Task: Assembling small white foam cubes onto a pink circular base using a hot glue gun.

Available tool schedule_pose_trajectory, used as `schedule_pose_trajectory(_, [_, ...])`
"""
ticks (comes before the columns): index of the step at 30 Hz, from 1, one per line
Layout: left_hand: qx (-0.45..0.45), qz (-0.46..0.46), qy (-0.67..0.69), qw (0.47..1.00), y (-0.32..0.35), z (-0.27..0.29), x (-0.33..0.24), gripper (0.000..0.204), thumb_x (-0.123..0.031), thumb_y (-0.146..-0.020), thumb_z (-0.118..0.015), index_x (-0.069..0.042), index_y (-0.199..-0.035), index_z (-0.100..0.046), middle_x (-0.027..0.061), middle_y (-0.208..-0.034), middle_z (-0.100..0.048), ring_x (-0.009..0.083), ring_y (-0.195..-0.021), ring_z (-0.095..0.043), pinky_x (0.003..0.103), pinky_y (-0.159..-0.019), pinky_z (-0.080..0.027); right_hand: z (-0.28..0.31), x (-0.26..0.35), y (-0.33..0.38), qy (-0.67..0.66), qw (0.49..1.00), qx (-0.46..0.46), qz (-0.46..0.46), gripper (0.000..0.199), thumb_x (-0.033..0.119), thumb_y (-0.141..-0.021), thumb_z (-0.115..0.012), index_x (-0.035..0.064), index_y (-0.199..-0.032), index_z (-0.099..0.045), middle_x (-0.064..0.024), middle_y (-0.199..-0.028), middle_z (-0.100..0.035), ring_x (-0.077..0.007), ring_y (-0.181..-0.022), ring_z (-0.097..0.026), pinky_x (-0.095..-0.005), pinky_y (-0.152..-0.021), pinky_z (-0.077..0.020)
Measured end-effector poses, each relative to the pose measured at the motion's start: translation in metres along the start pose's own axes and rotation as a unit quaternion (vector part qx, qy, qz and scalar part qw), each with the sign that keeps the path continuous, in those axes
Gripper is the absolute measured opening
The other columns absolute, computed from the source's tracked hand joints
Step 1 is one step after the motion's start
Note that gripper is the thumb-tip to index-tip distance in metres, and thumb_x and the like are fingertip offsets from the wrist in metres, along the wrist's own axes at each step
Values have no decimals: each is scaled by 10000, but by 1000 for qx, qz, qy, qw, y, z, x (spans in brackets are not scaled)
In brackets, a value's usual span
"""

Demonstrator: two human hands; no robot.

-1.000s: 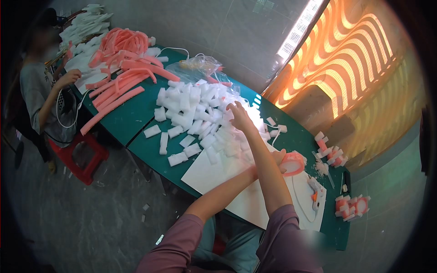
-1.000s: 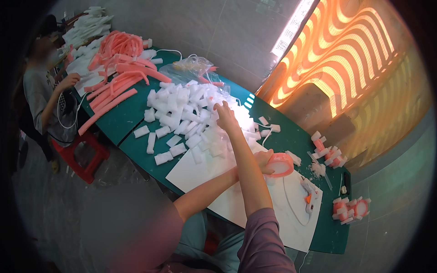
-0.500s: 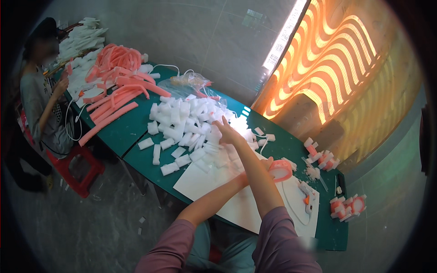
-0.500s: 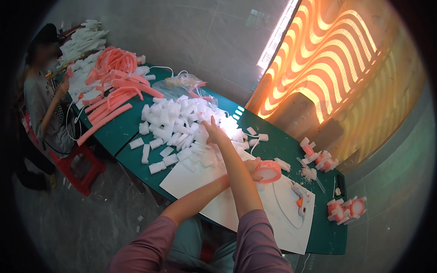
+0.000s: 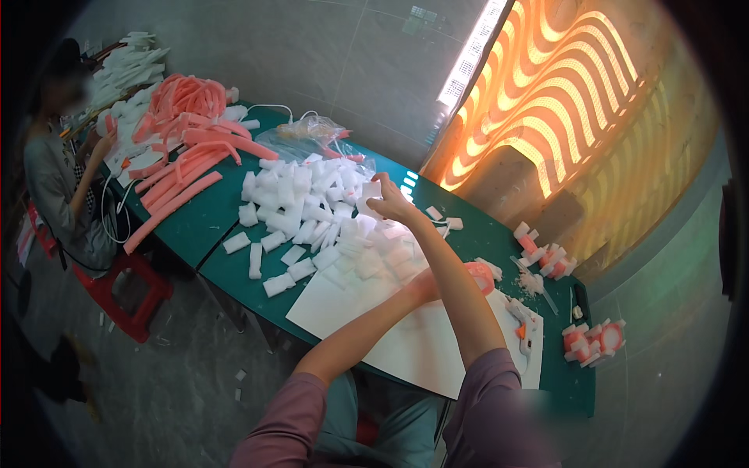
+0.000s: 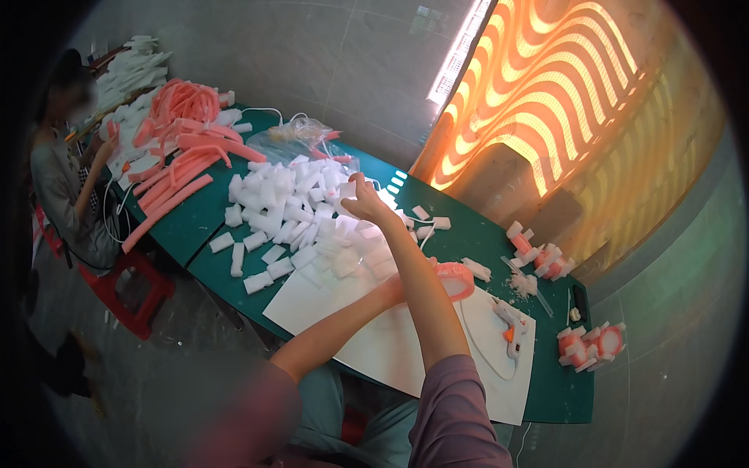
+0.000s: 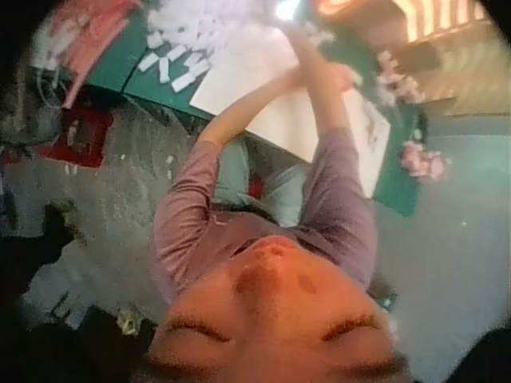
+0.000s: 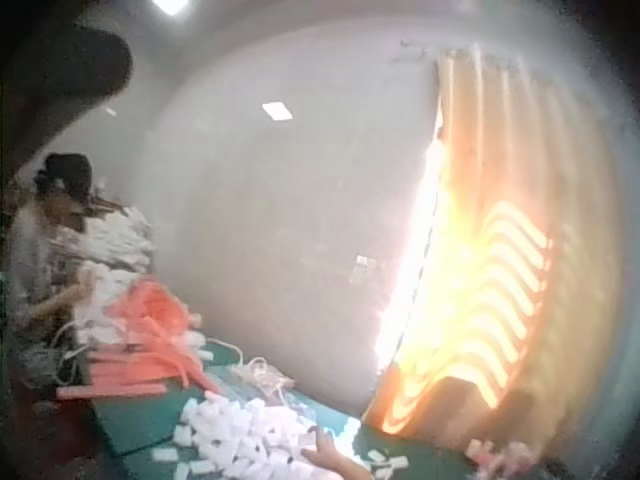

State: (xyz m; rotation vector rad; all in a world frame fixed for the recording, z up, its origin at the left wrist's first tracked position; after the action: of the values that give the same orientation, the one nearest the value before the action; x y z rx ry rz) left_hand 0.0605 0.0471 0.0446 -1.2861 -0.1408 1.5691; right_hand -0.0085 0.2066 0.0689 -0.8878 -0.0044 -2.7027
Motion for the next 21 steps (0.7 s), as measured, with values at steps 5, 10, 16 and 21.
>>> schedule_pose_trajectory(5, [-83,-131,-173,973,8,-3,5,273,-208,-905,-443,14,-1063,-446,101,-819,-503,200,-759,-485,308,-680,-397,2,13,9,-105,994,-43,-3,483,183,-741,-513,65,-1163,-309,-287,-970,-498,-377,-947,-494,-407,-810,-417])
schedule_pose_trajectory(10, [-22,-82,-305,948,8,-14,5,487,-287,-795,-590,56,-1090,-410,144,-885,-537,251,-831,-527,321,-695,-425,0,-10,1,35,990,-93,102,226,140,-775,-547,24,-968,-530,-229,-875,-588,-361,-799,-563,-384,-707,-448])
schedule_pose_trajectory(16, [-22,-31,-153,988,11,-8,20,633,-355,-733,-649,79,-1103,-374,182,-909,-553,285,-831,-556,338,-692,-449,-5,8,8,139,984,-112,26,290,166,-726,-644,50,-982,-576,-180,-913,-596,-313,-857,-567,-360,-767,-443])
schedule_pose_trajectory(21, [-9,-66,-208,976,4,-15,15,609,-342,-728,-653,80,-1079,-390,183,-875,-566,301,-794,-570,344,-678,-454,14,16,15,-19,981,-184,63,339,145,-690,-655,68,-1015,-596,-197,-935,-571,-335,-885,-541,-365,-786,-437])
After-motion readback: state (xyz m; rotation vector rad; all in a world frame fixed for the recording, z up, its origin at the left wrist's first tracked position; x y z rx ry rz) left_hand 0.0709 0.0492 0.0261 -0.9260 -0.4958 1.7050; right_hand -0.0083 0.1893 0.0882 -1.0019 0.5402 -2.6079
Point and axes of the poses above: each hand's wrist, its own y-axis away from the middle knuckle, its own z-axis out of the back of the hand, x = y × z, the point moved 7 cm from there along -y, towards the middle knuckle
